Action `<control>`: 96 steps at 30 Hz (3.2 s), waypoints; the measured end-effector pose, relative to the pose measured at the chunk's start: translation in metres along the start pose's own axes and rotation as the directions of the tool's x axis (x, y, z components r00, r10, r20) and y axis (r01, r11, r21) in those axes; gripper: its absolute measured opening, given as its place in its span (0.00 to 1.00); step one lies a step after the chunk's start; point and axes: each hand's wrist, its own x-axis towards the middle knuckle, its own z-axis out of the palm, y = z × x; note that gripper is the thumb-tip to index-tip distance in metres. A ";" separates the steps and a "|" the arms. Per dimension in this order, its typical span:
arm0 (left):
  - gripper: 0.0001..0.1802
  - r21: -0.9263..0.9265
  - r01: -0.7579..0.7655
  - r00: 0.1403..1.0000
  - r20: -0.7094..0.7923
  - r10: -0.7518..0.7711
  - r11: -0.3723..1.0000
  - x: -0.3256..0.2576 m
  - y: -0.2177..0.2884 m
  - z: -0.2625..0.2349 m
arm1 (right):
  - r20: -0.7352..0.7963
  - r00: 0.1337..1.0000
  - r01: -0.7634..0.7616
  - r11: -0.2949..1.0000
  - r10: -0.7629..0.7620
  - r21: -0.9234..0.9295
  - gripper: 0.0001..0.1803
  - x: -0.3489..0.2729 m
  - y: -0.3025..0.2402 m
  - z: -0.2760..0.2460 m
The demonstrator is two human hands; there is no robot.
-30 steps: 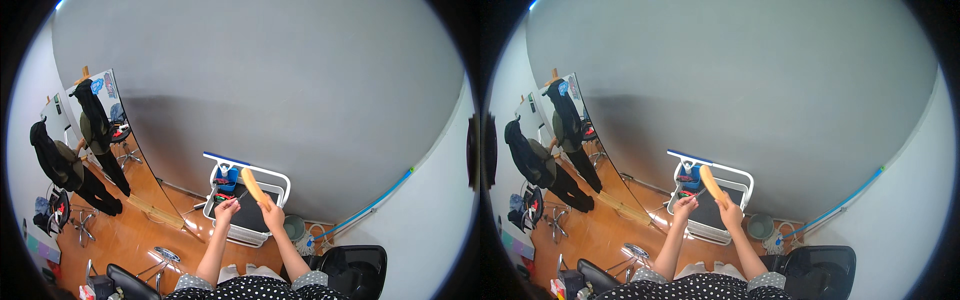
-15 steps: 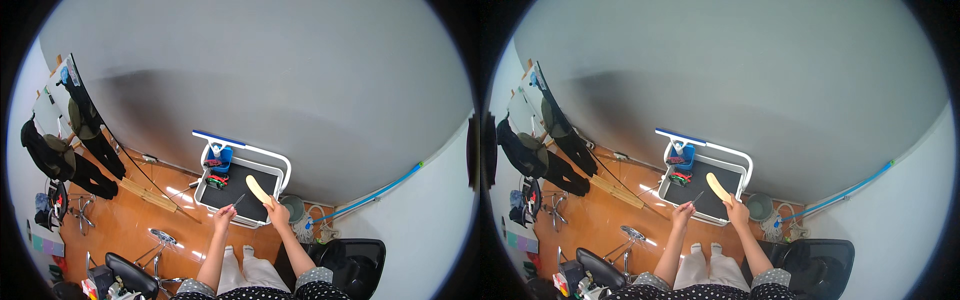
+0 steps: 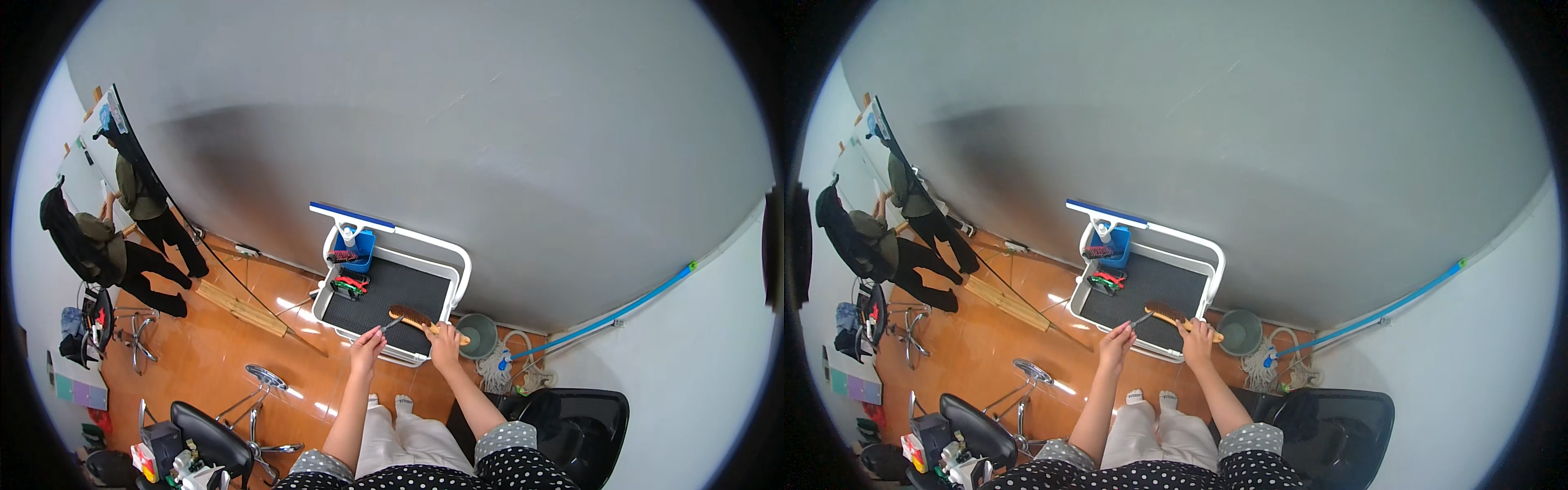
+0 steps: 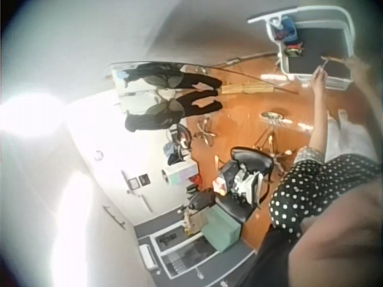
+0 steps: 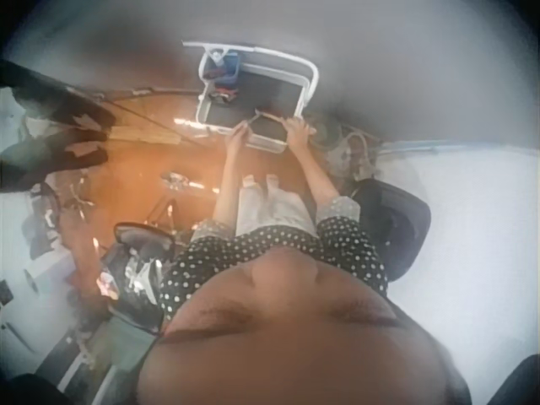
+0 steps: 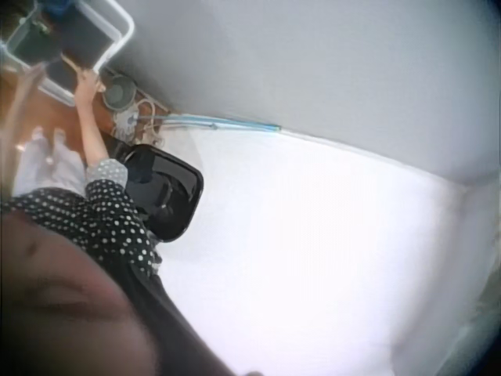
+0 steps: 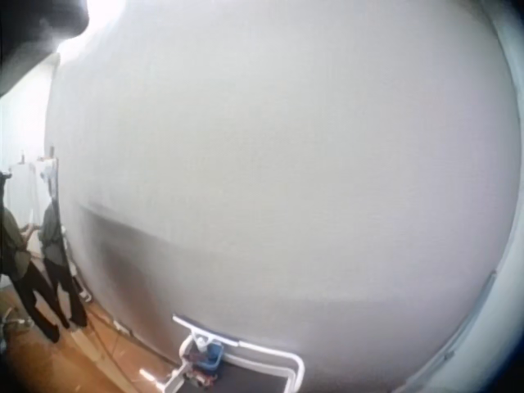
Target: The person unwraps small razor components and handles a wooden brush near a barber trolley, placing items on a black surface and a chair.
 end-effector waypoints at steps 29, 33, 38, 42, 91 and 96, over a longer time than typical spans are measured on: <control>0.15 0.117 0.071 0.995 -0.073 -0.062 0.991 0.142 0.063 -0.072 | 0.577 0.705 -0.627 -0.016 0.413 0.779 0.09 0.137 -0.100 0.077; 0.16 0.128 0.186 0.969 -0.189 -0.160 0.974 0.167 0.057 -0.077 | 0.388 0.733 -0.552 0.155 0.558 0.819 0.08 0.161 -0.108 0.126; 0.18 0.144 0.238 0.959 -0.190 -0.209 0.960 0.184 0.056 -0.082 | 0.217 0.779 -0.542 0.458 0.589 0.704 0.07 0.188 -0.127 0.163; 0.19 0.151 0.266 0.953 -0.187 -0.237 0.952 0.188 0.054 -0.085 | 0.214 0.730 -0.638 0.533 0.649 0.555 0.08 0.192 -0.139 0.160; 0.13 0.094 -0.687 0.363 -0.815 0.452 0.720 -0.373 0.168 -0.385 | 0.413 0.308 -0.423 0.265 -0.857 0.866 0.13 -0.118 -0.579 -0.061; 0.13 0.119 -0.706 0.247 -0.882 0.400 0.698 -0.431 0.159 -0.434 | 0.436 0.173 -0.416 0.336 -0.883 0.845 0.13 -0.170 -0.641 -0.059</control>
